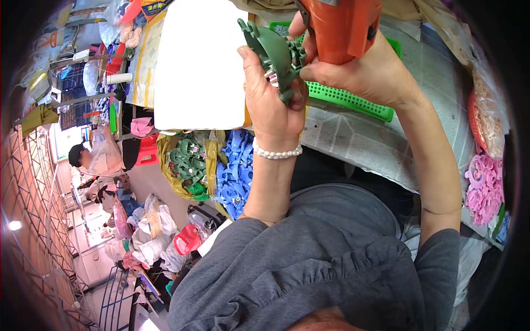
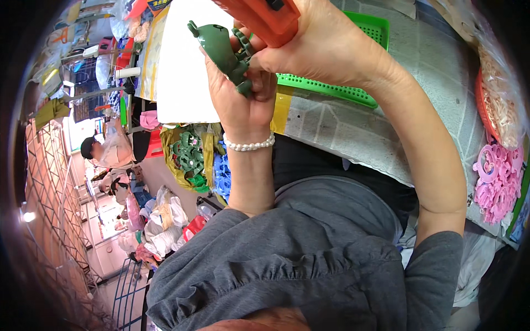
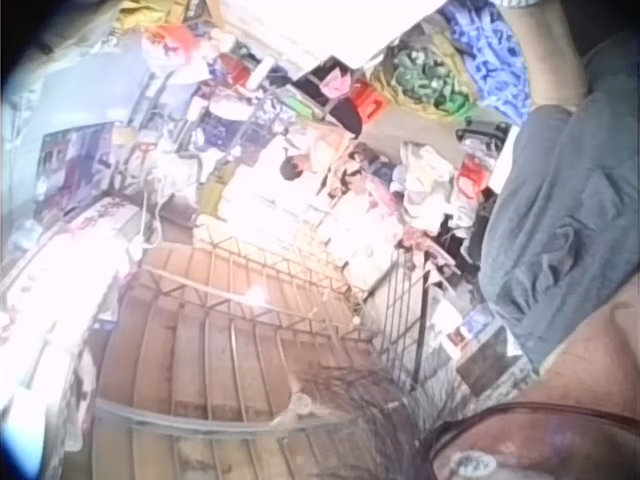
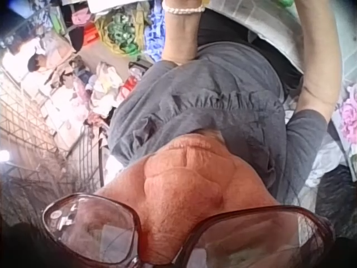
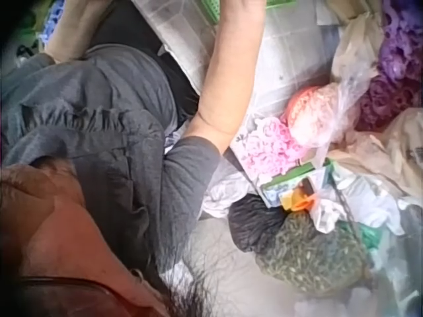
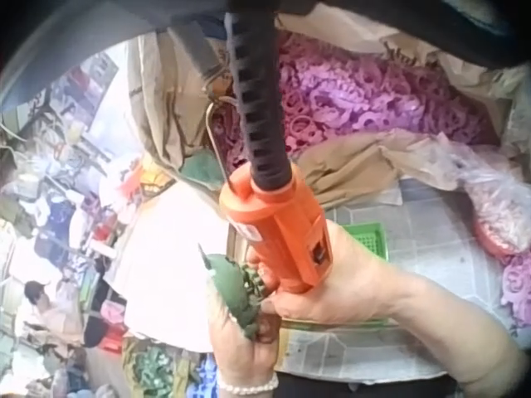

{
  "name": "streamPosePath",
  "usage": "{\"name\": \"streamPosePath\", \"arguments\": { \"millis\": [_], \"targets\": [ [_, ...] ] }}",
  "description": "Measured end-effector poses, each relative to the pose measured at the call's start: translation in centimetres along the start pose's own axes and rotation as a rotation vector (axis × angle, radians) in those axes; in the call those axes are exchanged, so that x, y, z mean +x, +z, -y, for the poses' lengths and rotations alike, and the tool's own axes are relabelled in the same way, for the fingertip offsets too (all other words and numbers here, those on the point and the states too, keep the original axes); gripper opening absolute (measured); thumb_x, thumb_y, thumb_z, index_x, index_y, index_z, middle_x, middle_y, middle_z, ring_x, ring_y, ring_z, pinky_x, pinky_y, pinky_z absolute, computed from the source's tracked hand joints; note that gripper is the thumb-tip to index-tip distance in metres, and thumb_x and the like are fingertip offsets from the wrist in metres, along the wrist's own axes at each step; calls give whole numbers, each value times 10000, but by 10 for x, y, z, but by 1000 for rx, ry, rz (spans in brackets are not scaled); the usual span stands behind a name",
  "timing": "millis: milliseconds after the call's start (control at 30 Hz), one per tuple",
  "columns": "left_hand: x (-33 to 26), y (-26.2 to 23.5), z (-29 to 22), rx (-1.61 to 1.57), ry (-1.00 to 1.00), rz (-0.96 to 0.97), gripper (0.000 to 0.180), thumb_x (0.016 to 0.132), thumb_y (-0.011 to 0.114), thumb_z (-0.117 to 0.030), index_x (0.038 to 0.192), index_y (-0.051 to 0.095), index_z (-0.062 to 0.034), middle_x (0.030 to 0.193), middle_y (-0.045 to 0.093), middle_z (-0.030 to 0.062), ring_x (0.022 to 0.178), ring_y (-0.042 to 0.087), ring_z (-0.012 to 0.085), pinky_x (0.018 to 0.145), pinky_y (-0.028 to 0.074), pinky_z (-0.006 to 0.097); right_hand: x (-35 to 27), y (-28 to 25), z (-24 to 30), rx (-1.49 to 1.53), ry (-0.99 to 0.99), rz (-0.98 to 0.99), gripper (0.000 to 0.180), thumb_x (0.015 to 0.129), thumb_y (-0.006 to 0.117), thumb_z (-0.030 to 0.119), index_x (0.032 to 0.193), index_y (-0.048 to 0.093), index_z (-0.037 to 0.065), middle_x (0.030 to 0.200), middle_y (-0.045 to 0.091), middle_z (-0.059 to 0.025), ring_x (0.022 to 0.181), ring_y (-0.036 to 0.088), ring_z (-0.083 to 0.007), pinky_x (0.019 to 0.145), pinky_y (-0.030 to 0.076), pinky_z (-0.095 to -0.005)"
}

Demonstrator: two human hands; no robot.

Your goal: Assemble green plastic toy components using an electric screwdriver.

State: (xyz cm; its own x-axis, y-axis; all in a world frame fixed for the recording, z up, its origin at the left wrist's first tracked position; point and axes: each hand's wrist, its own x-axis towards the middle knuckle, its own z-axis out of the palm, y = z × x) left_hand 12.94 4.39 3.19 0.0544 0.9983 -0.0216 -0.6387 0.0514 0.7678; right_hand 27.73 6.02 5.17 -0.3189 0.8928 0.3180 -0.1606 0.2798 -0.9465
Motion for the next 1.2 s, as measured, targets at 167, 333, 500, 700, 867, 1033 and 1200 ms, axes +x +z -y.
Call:
{"name": "streamPosePath", "arguments": {
  "millis": [167, 333, 500, 700, 867, 1033, 1200],
  "targets": [
    [-1, 15, 12, -128, 81, -297, 344, 955, 393, -367, 916, 540, -58, 791, 641, 95, 363, 406, 110, 331, 316, 203, -4, 12, -9, 81, 15, -5, 383, 691, 679, -13, 1047, 550, 44, 791, 551, 15, 740, 535, -58, 680, 457, -213],
    [-2, 0, 1, -1, 50, -189, 327, 969, 374, -346, 952, 546, -68, 794, 641, 120, 368, 415, 112, 337, 321, 201, -1, 7, -9, 36, -14, 2, 407, 688, 681, -14, 1064, 539, 45, 789, 549, 17, 736, 532, -58, 685, 461, -214],
    [-6, -8, -3, -5, 19, -125, 305, 968, 375, -316, 1010, 534, -59, 669, 591, 81, 354, 384, 101, 318, 269, 196, -1, 9, -9, 17, 34, 29, 409, 690, 680, -6, 1070, 532, 30, 818, 558, 4, 754, 532, -56, 679, 459, -211],
    [-13, -12, -3, -55, -66, -106, 270, 951, 358, -183, 1133, 502, -45, 469, 396, 23, 346, 326, 106, 318, 233, 226, 8, -12, 18, 152, 130, -35, 358, 685, 740, 15, 987, 548, 3, 802, 624, -39, 761, 614, -104, 705, 506, -254],
    [-16, -11, -3, -144, -120, 53, 356, 969, 332, -309, 1178, 480, -62, 490, 404, 21, 339, 313, 106, 322, 237, 227, 13, -13, 11, 116, 158, 3, 398, 697, 727, 17, 1035, 519, -1, 849, 613, -44, 788, 605, -107, 720, 506, -250],
    [-13, 17, -4, -64, -93, 85, 487, 977, 327, -397, 1313, 399, -51, 679, 518, -9, 396, 355, 29, 331, 265, 146, 6, -9, 13, 221, 178, 164, 385, 687, 705, -34, 1027, 528, 4, 858, 611, -32, 794, 594, -94, 698, 502, -244],
    [-15, 9, 0, -113, -119, 35, 546, 956, 369, -454, 1333, 391, -59, 710, 519, -61, 405, 346, 5, 336, 271, 118, 1, 2, -4, 65, 23, 60, 372, 718, 601, -51, 1080, 535, 8, 861, 572, -7, 798, 547, -59, 722, 468, -211]
  ]
}}
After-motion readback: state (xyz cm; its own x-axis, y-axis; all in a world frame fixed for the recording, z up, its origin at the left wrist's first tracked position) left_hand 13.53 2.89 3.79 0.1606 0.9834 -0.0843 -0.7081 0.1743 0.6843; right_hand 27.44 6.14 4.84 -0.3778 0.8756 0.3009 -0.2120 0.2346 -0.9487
